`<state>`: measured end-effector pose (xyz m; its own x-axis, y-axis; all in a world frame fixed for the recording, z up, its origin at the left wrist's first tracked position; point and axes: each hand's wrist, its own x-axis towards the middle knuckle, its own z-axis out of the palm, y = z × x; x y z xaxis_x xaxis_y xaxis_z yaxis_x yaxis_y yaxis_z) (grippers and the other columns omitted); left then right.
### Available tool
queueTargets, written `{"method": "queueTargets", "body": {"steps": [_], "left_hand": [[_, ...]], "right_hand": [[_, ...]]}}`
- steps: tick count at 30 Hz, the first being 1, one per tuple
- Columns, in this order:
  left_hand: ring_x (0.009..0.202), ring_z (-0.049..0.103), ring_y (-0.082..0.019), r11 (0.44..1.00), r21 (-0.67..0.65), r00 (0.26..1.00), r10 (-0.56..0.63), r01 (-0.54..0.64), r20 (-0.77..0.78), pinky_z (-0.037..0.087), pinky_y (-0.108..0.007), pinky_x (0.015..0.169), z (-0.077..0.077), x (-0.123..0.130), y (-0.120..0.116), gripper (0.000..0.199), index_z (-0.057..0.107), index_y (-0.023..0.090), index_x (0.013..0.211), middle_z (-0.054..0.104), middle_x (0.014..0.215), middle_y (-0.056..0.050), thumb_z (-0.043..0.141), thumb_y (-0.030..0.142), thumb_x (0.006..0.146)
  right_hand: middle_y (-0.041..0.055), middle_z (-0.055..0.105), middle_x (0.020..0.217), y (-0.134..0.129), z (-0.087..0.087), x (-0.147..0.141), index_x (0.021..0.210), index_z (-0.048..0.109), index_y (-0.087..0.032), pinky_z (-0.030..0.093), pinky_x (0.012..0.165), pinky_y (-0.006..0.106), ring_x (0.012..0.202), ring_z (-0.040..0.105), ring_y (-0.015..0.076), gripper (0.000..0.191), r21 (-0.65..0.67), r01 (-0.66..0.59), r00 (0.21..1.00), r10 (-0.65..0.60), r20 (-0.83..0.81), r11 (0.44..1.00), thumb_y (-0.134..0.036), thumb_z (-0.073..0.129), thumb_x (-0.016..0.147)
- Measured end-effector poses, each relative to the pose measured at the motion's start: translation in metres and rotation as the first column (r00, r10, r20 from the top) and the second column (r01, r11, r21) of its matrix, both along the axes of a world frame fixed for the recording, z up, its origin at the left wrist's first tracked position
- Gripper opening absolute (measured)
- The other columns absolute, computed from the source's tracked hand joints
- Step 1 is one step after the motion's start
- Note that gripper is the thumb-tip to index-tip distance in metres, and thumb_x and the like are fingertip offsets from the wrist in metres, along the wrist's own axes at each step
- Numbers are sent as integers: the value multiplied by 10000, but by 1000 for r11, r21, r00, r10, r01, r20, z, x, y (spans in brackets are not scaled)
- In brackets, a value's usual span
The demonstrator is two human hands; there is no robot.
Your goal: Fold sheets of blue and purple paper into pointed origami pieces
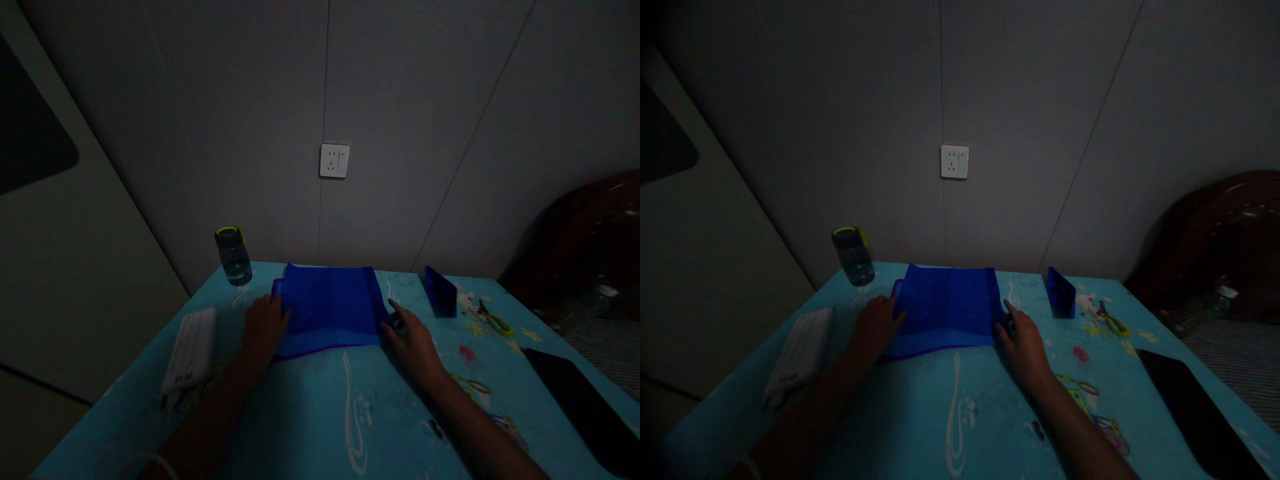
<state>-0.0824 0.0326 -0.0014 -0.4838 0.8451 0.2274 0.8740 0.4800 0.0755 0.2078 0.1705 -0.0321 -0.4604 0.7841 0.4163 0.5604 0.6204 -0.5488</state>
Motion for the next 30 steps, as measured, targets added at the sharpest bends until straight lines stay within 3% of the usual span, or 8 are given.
{"method": "queueTargets", "body": {"steps": [3, 8, 13, 17, 21, 24, 27, 30], "left_hand": [[983, 602, -284, 1000, -20, 1000, -12, 12, 15, 440, -369, 842, 1, 1, -1, 284, 617, 128, 1081, 660, 1027, -150, 471, 310, 918], [961, 618, -299, 1000, -7, 1000, -13, 13, 9, 446, -377, 804, 1, -2, -2, 296, 624, 112, 1057, 662, 999, -156, 499, 331, 902], [949, 610, -323, 1000, 1, 1000, -9, 9, -12, 433, -406, 788, 1, 0, -2, 403, 650, 121, 977, 649, 958, -163, 425, 451, 927], [941, 607, -309, 999, 38, 1000, 27, -27, 8, 426, -394, 793, 3, 2, 0, 514, 662, 134, 970, 647, 951, -153, 351, 541, 931], [943, 605, -295, 998, 54, 998, 29, -32, 48, 427, -370, 789, 2, 0, 0, 489, 665, 137, 997, 649, 974, -145, 394, 537, 917], [941, 602, -300, 996, 77, 999, 32, -35, 30, 428, -379, 790, 2, -2, -1, 456, 667, 146, 1009, 646, 963, -145, 420, 516, 911], [983, 589, -326, 983, 171, 998, 69, -68, -4, 441, -420, 812, 5, -2, -1, 507, 628, 134, 1132, 636, 1004, -159, 413, 535, 906], [1131, 534, -357, 914, 404, 999, 38, -31, -8, 426, -486, 914, 11, -2, 0, 658, 451, 91, 1361, 572, 1212, -209, 477, 535, 876]], "right_hand": [[74, 682, 862, -2, -1, -2, 1372, 479, -84, 499, 758, 372, 749, 618, 224, 620, -110, 6, 999, -11, -48, 994, -383, 531, 832], [86, 704, 876, -7, 9, -3, 1117, 682, -129, 497, 723, 360, 756, 634, 236, 430, -157, 3, 997, -15, -80, 988, -366, 535, 791], [76, 670, 858, -17, 28, 1, 1016, 683, -167, 482, 679, 338, 774, 612, 232, 310, -45, 41, 978, -50, -204, 998, -375, 539, 837], [80, 659, 920, -24, 35, 2, 966, 650, -192, 480, 770, 361, 842, 607, 226, 210, 50, 17, 941, 1, -338, 999, -340, 525, 884], [82, 668, 939, -27, 29, 0, 1029, 591, -202, 493, 729, 347, 847, 621, 227, 233, -48, 42, 909, -58, -412, 998, -383, 509, 908], [49, 650, 836, -28, 24, -1, 1080, 542, -205, 478, 634, 310, 729, 609, 203, 280, -147, 53, 884, -115, -454, 988, -427, 481, 921], [19, 607, 790, -26, 26, 0, 1103, 528, -211, 452, 588, 291, 649, 561, 175, 310, -178, 77, 844, -160, -512, 981, -456, 468, 922], [38, 605, 865, -20, 33, 6, 1068, 555, -209, 456, 628, 302, 723, 566, 187, 337, -147, 165, 788, -220, -575, 975, -493, 489, 898]]}}
